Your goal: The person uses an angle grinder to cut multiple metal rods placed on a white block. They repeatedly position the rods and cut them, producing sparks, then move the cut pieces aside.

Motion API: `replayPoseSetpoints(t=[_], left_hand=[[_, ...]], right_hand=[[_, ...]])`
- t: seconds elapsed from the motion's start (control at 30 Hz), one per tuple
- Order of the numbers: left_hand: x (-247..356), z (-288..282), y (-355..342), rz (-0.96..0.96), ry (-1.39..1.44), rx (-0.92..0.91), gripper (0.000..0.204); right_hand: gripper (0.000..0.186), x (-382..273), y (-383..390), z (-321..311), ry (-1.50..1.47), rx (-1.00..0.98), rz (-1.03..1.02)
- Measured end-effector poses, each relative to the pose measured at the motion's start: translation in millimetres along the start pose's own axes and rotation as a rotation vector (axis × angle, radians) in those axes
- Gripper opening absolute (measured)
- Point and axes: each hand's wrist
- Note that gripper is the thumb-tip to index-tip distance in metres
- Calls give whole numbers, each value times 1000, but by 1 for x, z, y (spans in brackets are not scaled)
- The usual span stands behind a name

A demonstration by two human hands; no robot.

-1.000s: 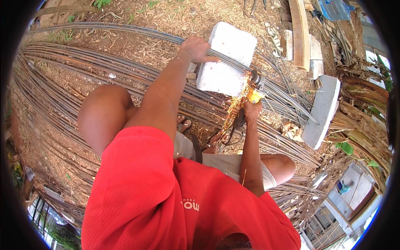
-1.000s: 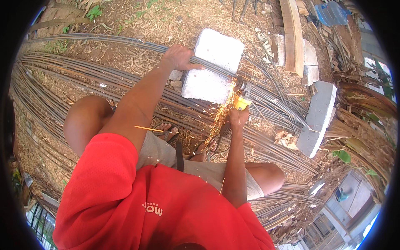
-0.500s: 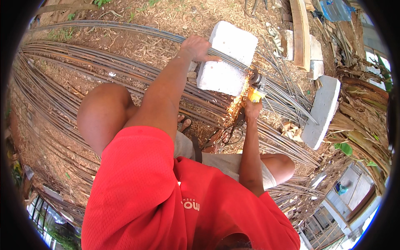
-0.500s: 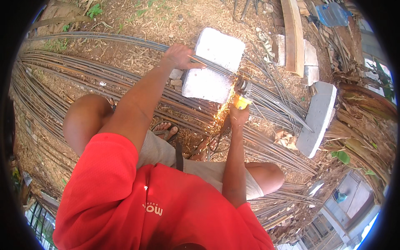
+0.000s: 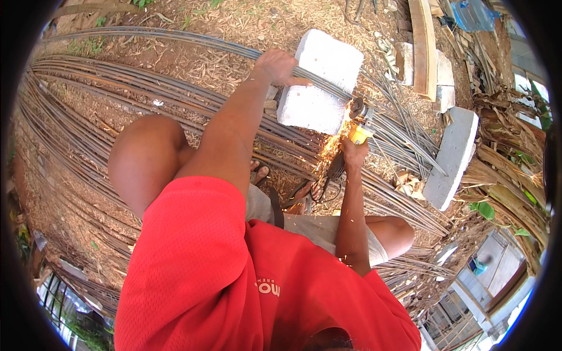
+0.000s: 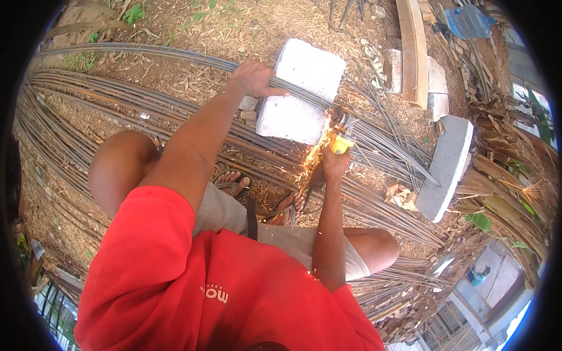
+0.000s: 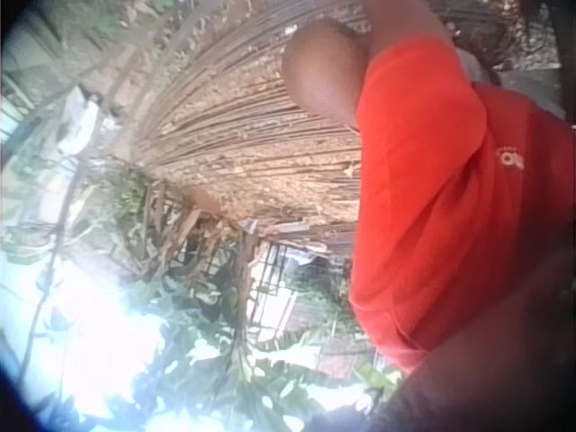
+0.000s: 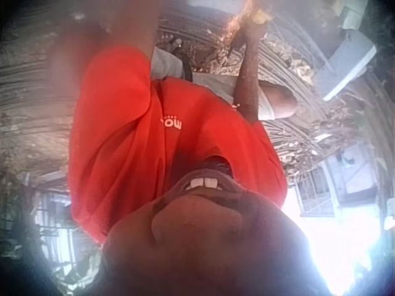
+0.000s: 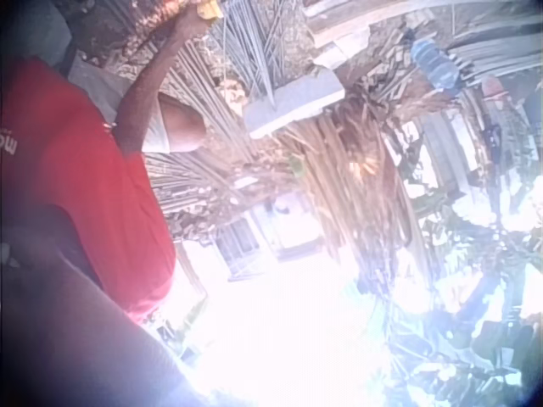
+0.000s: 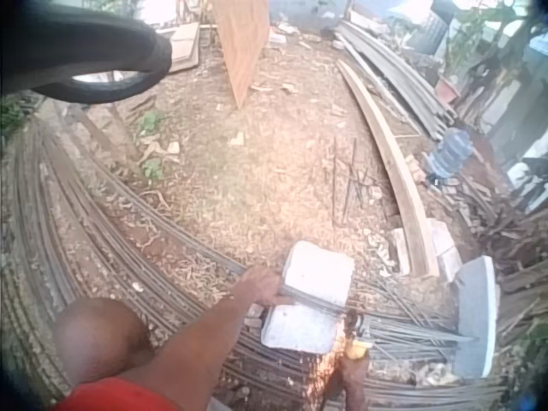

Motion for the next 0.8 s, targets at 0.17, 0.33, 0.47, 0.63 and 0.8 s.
replayPoseSetpoints(t=[0.17, 0.33, 0.47, 0.63, 0.8], left_hand=[[-1, 2, -2, -4, 17, -34, 105], [-2, 4, -2, -1, 15, 13, 105], [-2, 5, -2, -3, 13, -1, 105], [-2, 4, -3, -6, 13, 2, 106], [0, 0, -2, -19, 14, -49, 106]], right_hand=[[46, -2, 9, 0, -59, -56, -151], [45, -5, 9, 0, -8, -21, -109], [41, -7, 4, 1, 93, 12, -76], [41, -15, 4, 4, 9, 10, 7], [47, -12, 4, 4, -55, -3, 20]])
Point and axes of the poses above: each hand's wrist, its own y-axis away from the middle knuckle, its own z-axis out of the palm, x = y × z, and after that the axes turned 10 degrees about -x, right-handed
